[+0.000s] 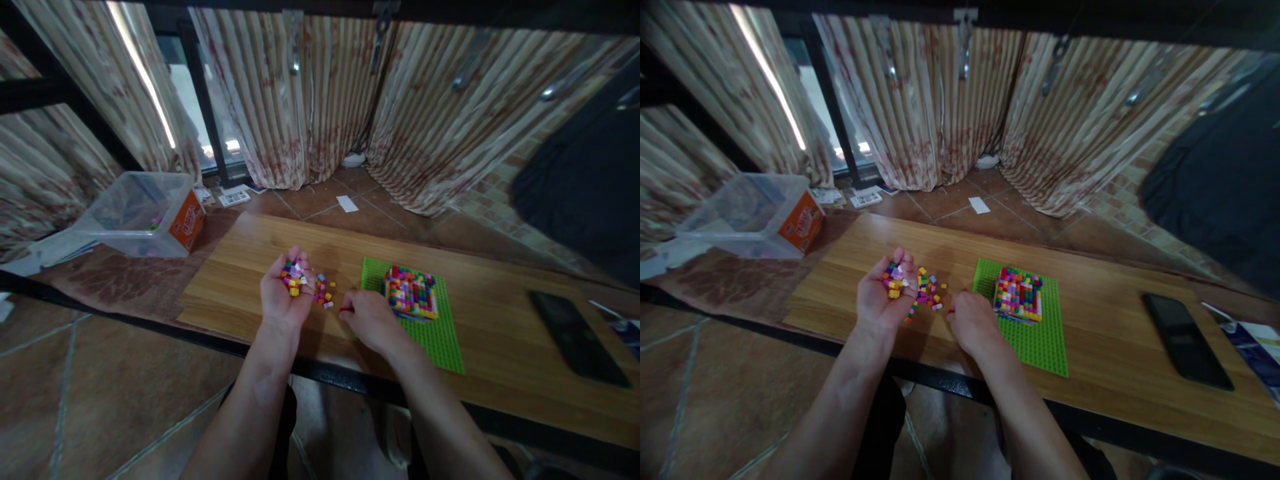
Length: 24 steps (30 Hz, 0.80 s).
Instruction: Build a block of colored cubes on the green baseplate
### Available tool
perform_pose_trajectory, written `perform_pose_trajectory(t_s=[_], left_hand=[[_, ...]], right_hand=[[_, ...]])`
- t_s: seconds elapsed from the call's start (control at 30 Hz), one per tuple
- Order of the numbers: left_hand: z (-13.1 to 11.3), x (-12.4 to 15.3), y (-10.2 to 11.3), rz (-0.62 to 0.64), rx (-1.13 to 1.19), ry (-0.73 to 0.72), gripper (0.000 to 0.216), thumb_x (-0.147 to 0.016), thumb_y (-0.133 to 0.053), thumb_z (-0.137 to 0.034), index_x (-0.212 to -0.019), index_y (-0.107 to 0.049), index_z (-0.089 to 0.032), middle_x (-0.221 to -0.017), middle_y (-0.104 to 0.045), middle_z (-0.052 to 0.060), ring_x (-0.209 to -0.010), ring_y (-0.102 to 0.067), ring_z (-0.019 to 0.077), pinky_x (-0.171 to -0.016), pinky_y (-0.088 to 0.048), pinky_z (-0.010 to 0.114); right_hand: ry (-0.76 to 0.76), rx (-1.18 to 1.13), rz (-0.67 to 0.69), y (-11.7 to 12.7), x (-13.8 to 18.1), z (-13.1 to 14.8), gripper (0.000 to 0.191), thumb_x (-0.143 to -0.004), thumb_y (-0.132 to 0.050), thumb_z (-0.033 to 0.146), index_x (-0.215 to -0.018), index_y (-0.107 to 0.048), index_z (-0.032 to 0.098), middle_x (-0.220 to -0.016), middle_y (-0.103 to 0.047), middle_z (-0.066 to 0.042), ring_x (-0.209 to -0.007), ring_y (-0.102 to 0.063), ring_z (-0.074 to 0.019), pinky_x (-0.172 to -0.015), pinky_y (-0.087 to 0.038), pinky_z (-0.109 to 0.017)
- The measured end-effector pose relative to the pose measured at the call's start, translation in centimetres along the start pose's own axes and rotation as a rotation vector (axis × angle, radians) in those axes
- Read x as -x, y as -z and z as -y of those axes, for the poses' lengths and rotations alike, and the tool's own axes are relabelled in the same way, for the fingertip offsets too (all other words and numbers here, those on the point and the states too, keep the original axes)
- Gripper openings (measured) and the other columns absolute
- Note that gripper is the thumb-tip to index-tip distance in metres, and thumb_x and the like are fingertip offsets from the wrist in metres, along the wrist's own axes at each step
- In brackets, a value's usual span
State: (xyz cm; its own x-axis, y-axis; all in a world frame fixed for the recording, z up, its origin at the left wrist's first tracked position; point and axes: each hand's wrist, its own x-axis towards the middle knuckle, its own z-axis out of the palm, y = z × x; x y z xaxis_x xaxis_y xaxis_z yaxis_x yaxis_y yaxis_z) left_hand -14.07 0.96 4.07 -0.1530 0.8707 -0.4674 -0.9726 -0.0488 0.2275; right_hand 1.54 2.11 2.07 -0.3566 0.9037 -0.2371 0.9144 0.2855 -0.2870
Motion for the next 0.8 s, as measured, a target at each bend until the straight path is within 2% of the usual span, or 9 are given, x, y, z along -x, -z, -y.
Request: perform_pose_trajectory(t_s=[0.1,0.23,0.33,0.4,0.5,0.57,0.7,0.8], left_hand=[[0.4,-0.1,0.0,-0.042,-0.038,-0.023,0.025,-0.093,-0.045,-0.018,-0.082,-0.067,-0.011,-0.071,-0.065,0.005,-0.057,-0.060,0.0078,-0.051,-0.049,0.015],[1.7,-0.1,0.2,-0.103,-0.059,-0.020,0.027,-0.093,-0.045,-0.019,-0.079,-0.067,-0.010,-0.070,-0.065,0.006,-0.059,-0.062,0.0097,-0.057,-0.052,0.018],[2.9,0.0,0.5,-0.100,-0.062,0.057,0.029,-0.093,-0.044,-0.021,-0.078,-0.067,-0.010,-0.070,-0.066,0.006,-0.059,-0.062,0.0110,-0.056,-0.051,0.020],[3.1,0.0,0.5,-0.103,-0.041,0.075,0.029,-0.093,-0.044,-0.020,-0.078,-0.068,-0.010,-0.070,-0.066,0.006,-0.060,-0.063,0.0112,-0.056,-0.052,0.021],[2.3,0.0,0.3,-0.092,0.036,0.044,0.027,-0.093,-0.044,-0.017,-0.080,-0.067,-0.009,-0.073,-0.067,0.007,-0.066,-0.066,0.0119,-0.062,-0.054,0.021],[1.1,0.0,0.1,-0.082,0.089,0.001,0.027,-0.093,-0.044,-0.016,-0.082,-0.067,-0.009,-0.074,-0.067,0.007,-0.071,-0.067,0.0122,-0.066,-0.056,0.021],[-0.8,-0.2,0.2,-0.081,0.094,-0.128,0.025,-0.092,-0.044,-0.016,-0.083,-0.067,-0.010,-0.075,-0.067,0.006,-0.068,-0.066,0.0112,-0.063,-0.054,0.020],[-1.0,-0.2,0.4,-0.085,0.065,-0.142,0.024,-0.091,-0.044,-0.016,-0.084,-0.067,-0.010,-0.076,-0.068,0.007,-0.066,-0.065,0.0110,-0.060,-0.053,0.020]], right_hand=[[0.038,-0.199,-0.099,0.7,0.0,0.0,0.014,-0.084,-0.060,0.017,-0.081,-0.073,0.017,-0.082,-0.075,-0.008,-0.081,-0.069,-0.0222,-0.072,-0.046,-0.031],[0.213,-0.690,-0.252,1.9,0.9,1.6,0.013,-0.087,-0.061,0.026,-0.089,-0.072,0.020,-0.084,-0.075,-0.002,-0.076,-0.069,-0.0166,-0.070,-0.050,-0.028],[0.318,-0.820,-0.346,2.0,1.4,3.2,0.016,-0.086,-0.062,0.025,-0.098,-0.072,0.023,-0.095,-0.075,-0.003,-0.085,-0.069,-0.0166,-0.078,-0.053,-0.030],[0.328,-0.846,-0.402,1.9,1.3,3.6,0.018,-0.087,-0.060,0.024,-0.100,-0.072,0.022,-0.098,-0.075,-0.004,-0.087,-0.069,-0.0170,-0.079,-0.053,-0.030],[0.258,-0.810,-0.482,2.1,0.9,3.2,0.018,-0.089,-0.056,0.024,-0.095,-0.072,0.019,-0.090,-0.074,-0.005,-0.080,-0.069,-0.0170,-0.073,-0.054,-0.029],[0.183,-0.687,-0.469,2.1,0.5,2.5,0.017,-0.088,-0.056,0.023,-0.093,-0.072,0.019,-0.086,-0.074,-0.004,-0.076,-0.069,-0.0173,-0.070,-0.052,-0.029],[0.097,-0.368,-0.219,0.8,-0.4,2.0,0.016,-0.085,-0.063,0.023,-0.096,-0.073,0.019,-0.091,-0.075,-0.006,-0.080,-0.070,-0.0208,-0.074,-0.050,-0.031],[0.056,-0.229,-0.130,-0.7,-0.9,2.3,0.022,-0.084,-0.065,0.023,-0.104,-0.072,0.019,-0.100,-0.075,-0.009,-0.089,-0.070,-0.0233,-0.078,-0.048,-0.032]])
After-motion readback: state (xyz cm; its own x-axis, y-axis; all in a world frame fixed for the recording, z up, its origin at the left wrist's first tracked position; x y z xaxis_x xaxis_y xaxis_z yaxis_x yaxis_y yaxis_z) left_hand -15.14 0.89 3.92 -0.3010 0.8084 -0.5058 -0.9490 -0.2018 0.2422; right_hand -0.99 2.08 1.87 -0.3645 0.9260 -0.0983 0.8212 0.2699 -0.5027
